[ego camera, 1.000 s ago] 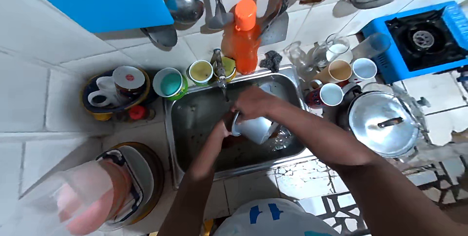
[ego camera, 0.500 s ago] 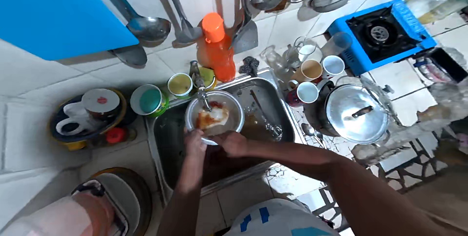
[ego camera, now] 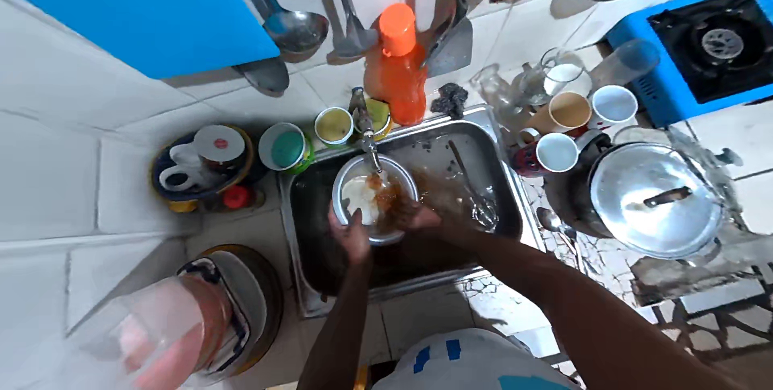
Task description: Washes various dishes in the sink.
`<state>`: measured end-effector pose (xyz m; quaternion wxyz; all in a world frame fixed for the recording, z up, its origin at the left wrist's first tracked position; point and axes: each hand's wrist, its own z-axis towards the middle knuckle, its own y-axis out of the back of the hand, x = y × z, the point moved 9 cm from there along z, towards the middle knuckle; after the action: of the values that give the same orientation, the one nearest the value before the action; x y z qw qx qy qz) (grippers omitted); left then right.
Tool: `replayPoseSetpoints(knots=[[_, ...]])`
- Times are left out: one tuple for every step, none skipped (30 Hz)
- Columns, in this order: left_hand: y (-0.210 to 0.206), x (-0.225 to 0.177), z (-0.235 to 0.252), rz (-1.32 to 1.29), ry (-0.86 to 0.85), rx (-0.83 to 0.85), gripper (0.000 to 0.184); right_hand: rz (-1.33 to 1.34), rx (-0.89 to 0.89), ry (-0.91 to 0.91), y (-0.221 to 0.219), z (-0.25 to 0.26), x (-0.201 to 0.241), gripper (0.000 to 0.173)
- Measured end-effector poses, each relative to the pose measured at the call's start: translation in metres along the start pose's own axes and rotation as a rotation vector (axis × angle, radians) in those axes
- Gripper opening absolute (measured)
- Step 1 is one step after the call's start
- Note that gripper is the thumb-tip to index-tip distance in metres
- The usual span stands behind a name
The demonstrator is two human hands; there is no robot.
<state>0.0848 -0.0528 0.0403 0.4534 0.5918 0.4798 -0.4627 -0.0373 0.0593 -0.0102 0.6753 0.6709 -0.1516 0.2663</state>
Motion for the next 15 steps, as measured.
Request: replayPoseSetpoints(knots=[[0.0, 0.004, -0.013, -0.026, -0.017, -0.057, 0.076, 0.046, -0.003, -0.045, -0.001, -0.003, 0.009, 0.027], [-0.002, 0.005, -0.02, -0.023, -0.007, -0.09, 0.073, 0.063, 0.005, -0.078, 0.002, -0.002, 0.014, 0.027], [-0.004, 0.001, -0.021, -0.003, 0.03, -0.111, 0.069, 0.081, 0.05, -0.109, 0.007, 0.0, 0.015, 0.032], [-0.005, -0.004, -0.017, 0.027, 0.065, -0.123, 0.064, 0.096, 0.106, -0.124, 0.017, 0.004, 0.014, 0.04], [-0.005, -0.01, -0.01, 0.055, 0.078, -0.124, 0.061, 0.107, 0.153, -0.142, 0.032, 0.008, 0.006, 0.047], [-0.005, -0.018, -0.003, 0.08, 0.063, -0.105, 0.06, 0.128, 0.163, -0.203, 0.053, 0.009, -0.01, 0.049], [-0.005, -0.028, 0.002, 0.115, 0.011, -0.077, 0.059, 0.129, 0.061, -0.284, 0.084, 0.009, -0.034, 0.049], [-0.006, -0.04, 0.006, 0.177, -0.068, -0.038, 0.057, 0.11, -0.075, -0.416, 0.12, 0.006, -0.065, 0.048], [-0.005, -0.052, 0.006, 0.275, -0.17, 0.008, 0.056, 0.068, -0.199, -0.582, 0.157, 0.0, -0.095, 0.054], [-0.006, -0.062, 0.002, 0.397, -0.265, 0.053, 0.054, -0.019, -0.328, -0.731, 0.191, -0.007, -0.121, 0.054], [-0.007, -0.071, -0.004, 0.516, -0.361, 0.09, 0.052, -0.1, -0.416, -0.836, 0.215, -0.01, -0.147, 0.049], [-0.01, -0.078, -0.012, 0.629, -0.447, 0.117, 0.051, -0.145, -0.463, -0.882, 0.231, -0.008, -0.171, 0.05], [-0.012, -0.084, -0.019, 0.733, -0.52, 0.14, 0.051, -0.157, -0.452, -0.899, 0.236, -0.004, -0.192, 0.057], [-0.014, -0.087, -0.027, 0.821, -0.587, 0.159, 0.05, -0.154, -0.386, -0.908, 0.234, 0.001, -0.209, 0.063], [-0.015, -0.09, -0.033, 0.886, -0.663, 0.158, 0.05, -0.148, -0.309, -0.912, 0.227, 0.007, -0.224, 0.063]])
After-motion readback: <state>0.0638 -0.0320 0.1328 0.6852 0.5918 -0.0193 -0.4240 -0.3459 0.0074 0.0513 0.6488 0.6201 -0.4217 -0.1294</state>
